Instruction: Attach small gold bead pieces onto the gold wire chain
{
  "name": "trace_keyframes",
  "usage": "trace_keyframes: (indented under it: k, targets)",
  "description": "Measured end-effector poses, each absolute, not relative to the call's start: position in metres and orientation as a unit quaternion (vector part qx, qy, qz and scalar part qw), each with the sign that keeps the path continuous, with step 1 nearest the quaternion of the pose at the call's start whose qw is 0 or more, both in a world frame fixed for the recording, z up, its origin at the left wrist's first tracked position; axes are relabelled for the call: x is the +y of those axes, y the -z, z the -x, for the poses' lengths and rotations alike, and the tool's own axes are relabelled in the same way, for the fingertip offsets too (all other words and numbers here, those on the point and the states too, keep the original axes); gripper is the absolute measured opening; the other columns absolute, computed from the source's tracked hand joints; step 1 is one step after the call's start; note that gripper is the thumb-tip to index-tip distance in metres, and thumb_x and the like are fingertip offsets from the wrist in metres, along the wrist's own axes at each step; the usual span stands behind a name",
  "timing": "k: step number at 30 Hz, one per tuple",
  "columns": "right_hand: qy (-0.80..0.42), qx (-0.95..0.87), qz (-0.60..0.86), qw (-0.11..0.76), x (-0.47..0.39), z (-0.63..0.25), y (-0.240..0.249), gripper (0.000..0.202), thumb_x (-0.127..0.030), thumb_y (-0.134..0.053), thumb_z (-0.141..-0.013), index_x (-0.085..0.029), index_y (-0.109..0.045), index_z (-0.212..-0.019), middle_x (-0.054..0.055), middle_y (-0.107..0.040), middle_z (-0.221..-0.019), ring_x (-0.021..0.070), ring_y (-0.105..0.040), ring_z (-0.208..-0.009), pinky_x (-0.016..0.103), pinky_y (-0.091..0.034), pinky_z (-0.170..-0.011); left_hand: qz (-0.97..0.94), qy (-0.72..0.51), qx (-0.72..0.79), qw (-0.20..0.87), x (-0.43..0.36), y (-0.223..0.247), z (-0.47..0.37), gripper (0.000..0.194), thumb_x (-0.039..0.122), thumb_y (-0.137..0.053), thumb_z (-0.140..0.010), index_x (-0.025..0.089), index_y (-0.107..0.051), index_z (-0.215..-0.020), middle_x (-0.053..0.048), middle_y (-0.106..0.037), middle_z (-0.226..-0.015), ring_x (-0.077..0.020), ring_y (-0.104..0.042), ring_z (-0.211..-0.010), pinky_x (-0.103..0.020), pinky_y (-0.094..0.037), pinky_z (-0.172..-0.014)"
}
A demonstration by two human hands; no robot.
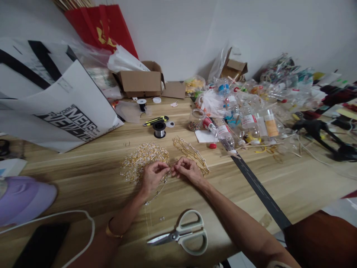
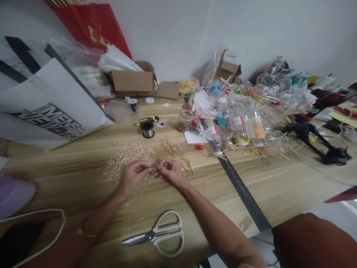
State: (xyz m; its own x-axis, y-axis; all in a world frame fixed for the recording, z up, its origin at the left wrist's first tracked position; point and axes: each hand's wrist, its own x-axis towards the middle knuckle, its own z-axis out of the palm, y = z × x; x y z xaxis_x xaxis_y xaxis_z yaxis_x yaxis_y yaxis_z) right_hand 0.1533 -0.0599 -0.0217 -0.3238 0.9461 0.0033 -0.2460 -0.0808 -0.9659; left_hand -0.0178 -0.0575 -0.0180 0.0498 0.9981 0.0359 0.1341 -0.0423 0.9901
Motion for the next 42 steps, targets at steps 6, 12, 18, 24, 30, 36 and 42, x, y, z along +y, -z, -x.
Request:
trace_keyframes:
  k: [6,12,18,24,30,36,42]
  targets:
    - [-0.621,-0.525,0.381,0.44,-0.062,-0.15,0.023,0.032,-0.045,-0.07,-0.075,-0.017,-0.055,-0.079,0.0,-0.062,-0.066,0.0107,-0.059,-0.056,0.022,-0.048,-0.053,-0.548,-0.463,0.514,0.471,-0.058,0.017,0.017,0.012,0.024,-0.073,-0.061,0.015,-0.066,-0.063,-0.001,-0.066,-0.061,-0.0136,-0.06,-0.058,-0.024,-0.048,-0.058]
    - [-0.575,-0.595,0.388,0.406,-0.064,-0.148,0.028,0.03,-0.042,-0.069,-0.076,-0.016,-0.058,-0.087,-0.004,-0.053,-0.067,0.008,-0.046,-0.055,0.02,-0.037,-0.05,-0.537,-0.473,0.51,0.477,-0.059,0.018,0.014,0.012,0.023,-0.074,-0.06,0.015,-0.065,-0.063,-0.001,-0.066,-0.062,-0.013,-0.06,-0.06,-0.023,-0.047,-0.06]
    - [-0.499,-0.66,0.405,0.39,-0.064,-0.148,0.036,0.027,-0.041,-0.061,-0.084,-0.014,-0.059,-0.082,-0.003,-0.048,-0.065,0.0083,-0.04,-0.057,0.02,-0.031,-0.052,-0.556,-0.466,0.505,0.468,-0.064,0.015,0.012,0.01,0.021,-0.073,-0.062,0.015,-0.065,-0.065,-0.001,-0.066,-0.064,-0.0138,-0.061,-0.062,-0.024,-0.049,-0.063]
    - [-0.489,-0.669,0.4,0.391,-0.064,-0.149,0.034,0.025,-0.039,-0.057,-0.086,-0.015,-0.059,-0.082,-0.001,-0.051,-0.066,0.0097,-0.043,-0.059,0.021,-0.034,-0.053,-0.553,-0.486,0.495,0.462,-0.065,0.013,0.013,0.02,0.026,-0.068,-0.071,0.015,-0.064,-0.088,-0.004,-0.069,-0.079,-0.0161,-0.064,-0.075,-0.026,-0.052,-0.07]
    - [-0.489,-0.655,0.397,0.417,-0.066,-0.15,0.03,0.025,-0.041,-0.055,-0.088,-0.016,-0.059,-0.084,0.001,-0.056,-0.071,0.0121,-0.05,-0.063,0.022,-0.04,-0.056,-0.605,-0.426,0.468,0.482,-0.061,0.015,0.019,0.024,0.025,-0.058,-0.079,0.015,-0.067,-0.098,-0.009,-0.071,-0.1,-0.0203,-0.066,-0.092,-0.031,-0.051,-0.083]
    - [-0.466,-0.662,0.396,0.433,-0.067,-0.152,0.02,0.023,-0.039,-0.056,-0.088,-0.017,-0.06,-0.083,0.002,-0.059,-0.074,0.0132,-0.053,-0.067,0.023,-0.042,-0.061,-0.622,-0.371,0.454,0.52,-0.062,0.016,0.018,0.026,0.028,-0.062,-0.077,0.013,-0.069,-0.098,-0.009,-0.073,-0.094,-0.0208,-0.067,-0.085,-0.031,-0.052,-0.078]
    - [-0.466,-0.643,0.412,0.448,-0.066,-0.152,0.018,0.025,-0.042,-0.058,-0.086,-0.017,-0.059,-0.08,0.001,-0.057,-0.069,0.0133,-0.052,-0.064,0.024,-0.042,-0.059,-0.594,-0.385,0.456,0.54,-0.059,0.021,0.018,0.018,0.029,-0.068,-0.07,0.014,-0.068,-0.079,-0.005,-0.071,-0.075,-0.0164,-0.064,-0.068,-0.026,-0.051,-0.064]
